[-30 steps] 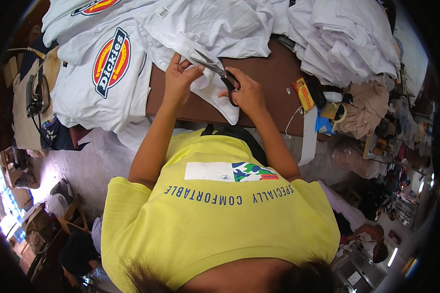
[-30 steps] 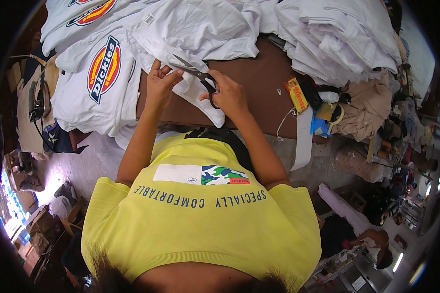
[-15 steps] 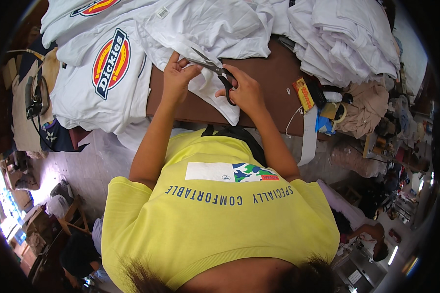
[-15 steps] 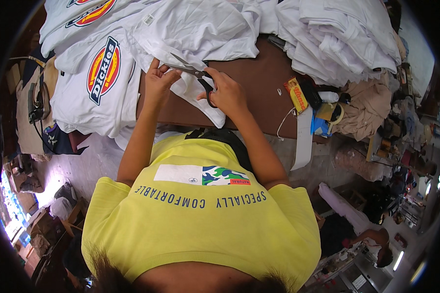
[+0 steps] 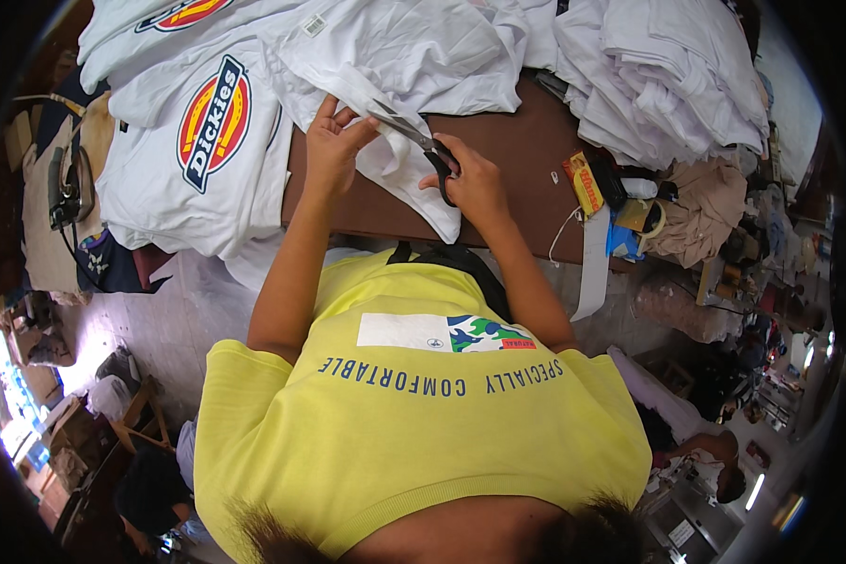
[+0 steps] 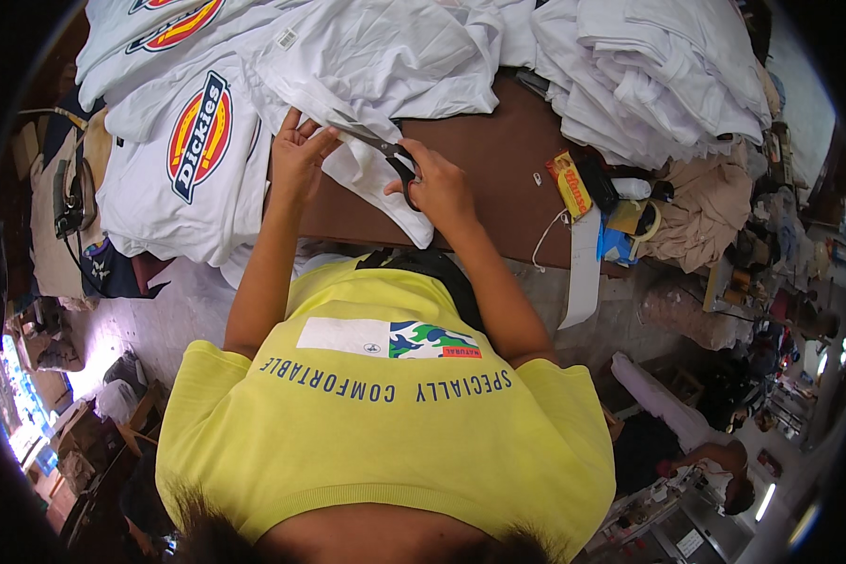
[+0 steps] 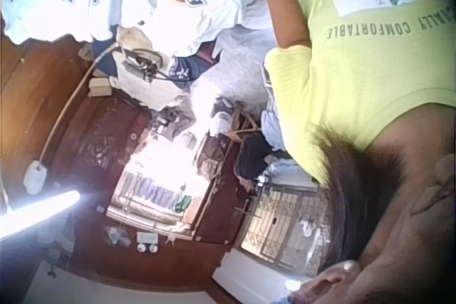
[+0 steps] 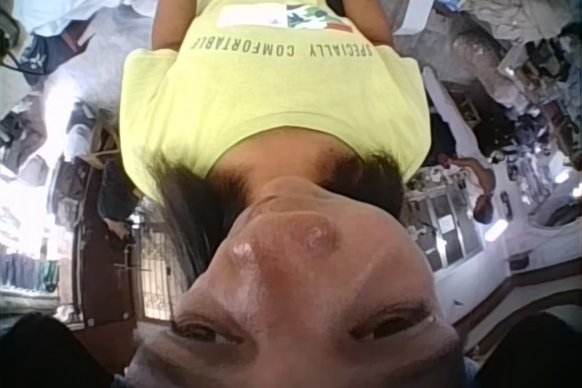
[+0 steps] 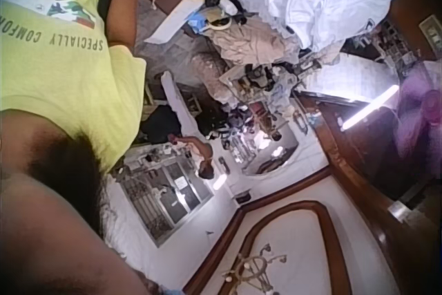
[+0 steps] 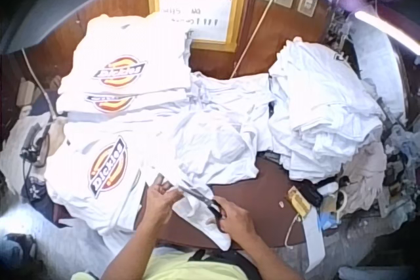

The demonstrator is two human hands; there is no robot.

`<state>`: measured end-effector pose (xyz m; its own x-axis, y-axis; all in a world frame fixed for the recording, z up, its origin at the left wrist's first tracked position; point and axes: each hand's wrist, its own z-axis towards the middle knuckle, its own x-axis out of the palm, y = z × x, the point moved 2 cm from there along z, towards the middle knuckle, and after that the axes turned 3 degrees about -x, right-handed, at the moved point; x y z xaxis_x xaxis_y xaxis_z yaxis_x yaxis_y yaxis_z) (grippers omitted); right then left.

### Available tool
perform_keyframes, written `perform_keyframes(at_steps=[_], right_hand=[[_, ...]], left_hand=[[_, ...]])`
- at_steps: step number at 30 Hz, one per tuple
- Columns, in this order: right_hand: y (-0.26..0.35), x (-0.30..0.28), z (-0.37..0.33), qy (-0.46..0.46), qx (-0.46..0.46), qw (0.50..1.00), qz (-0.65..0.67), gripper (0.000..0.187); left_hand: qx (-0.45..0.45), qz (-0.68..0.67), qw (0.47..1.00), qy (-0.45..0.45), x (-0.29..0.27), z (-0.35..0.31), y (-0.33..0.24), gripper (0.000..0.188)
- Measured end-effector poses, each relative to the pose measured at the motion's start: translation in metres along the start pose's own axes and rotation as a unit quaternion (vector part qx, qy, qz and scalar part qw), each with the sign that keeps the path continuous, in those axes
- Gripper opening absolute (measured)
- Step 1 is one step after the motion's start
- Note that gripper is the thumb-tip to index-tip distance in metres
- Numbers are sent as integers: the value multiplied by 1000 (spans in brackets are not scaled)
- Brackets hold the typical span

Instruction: The person processes white t-shirts by using shears to trim threads or excess material, then lifts and sets aside individual shirts from a stack on a workbench.

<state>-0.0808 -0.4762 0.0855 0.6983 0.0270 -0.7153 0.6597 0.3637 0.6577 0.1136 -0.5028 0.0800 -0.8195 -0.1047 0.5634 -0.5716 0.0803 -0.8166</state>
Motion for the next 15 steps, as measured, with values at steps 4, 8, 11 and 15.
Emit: perform_keyframes(at_steps=[4, 8, 11, 15], right_hand=[[7, -2, 9, 8, -4, 1000, -28, 63], [9, -3, 12, 8, -7, 1000, -29, 61], [-2, 4, 6, 10, 16, 1000, -2, 57], [-6, 6, -1, -31, 5, 999, 25, 55]], left_hand=[[3, 12, 1000, 14, 0, -1, 6, 57], [-1, 10, 1000, 10, 3, -2, 6, 57], [-12, 16, 1000, 7, 4, -2, 5, 55], [-10, -28, 999, -16, 0, 2, 5, 53]])
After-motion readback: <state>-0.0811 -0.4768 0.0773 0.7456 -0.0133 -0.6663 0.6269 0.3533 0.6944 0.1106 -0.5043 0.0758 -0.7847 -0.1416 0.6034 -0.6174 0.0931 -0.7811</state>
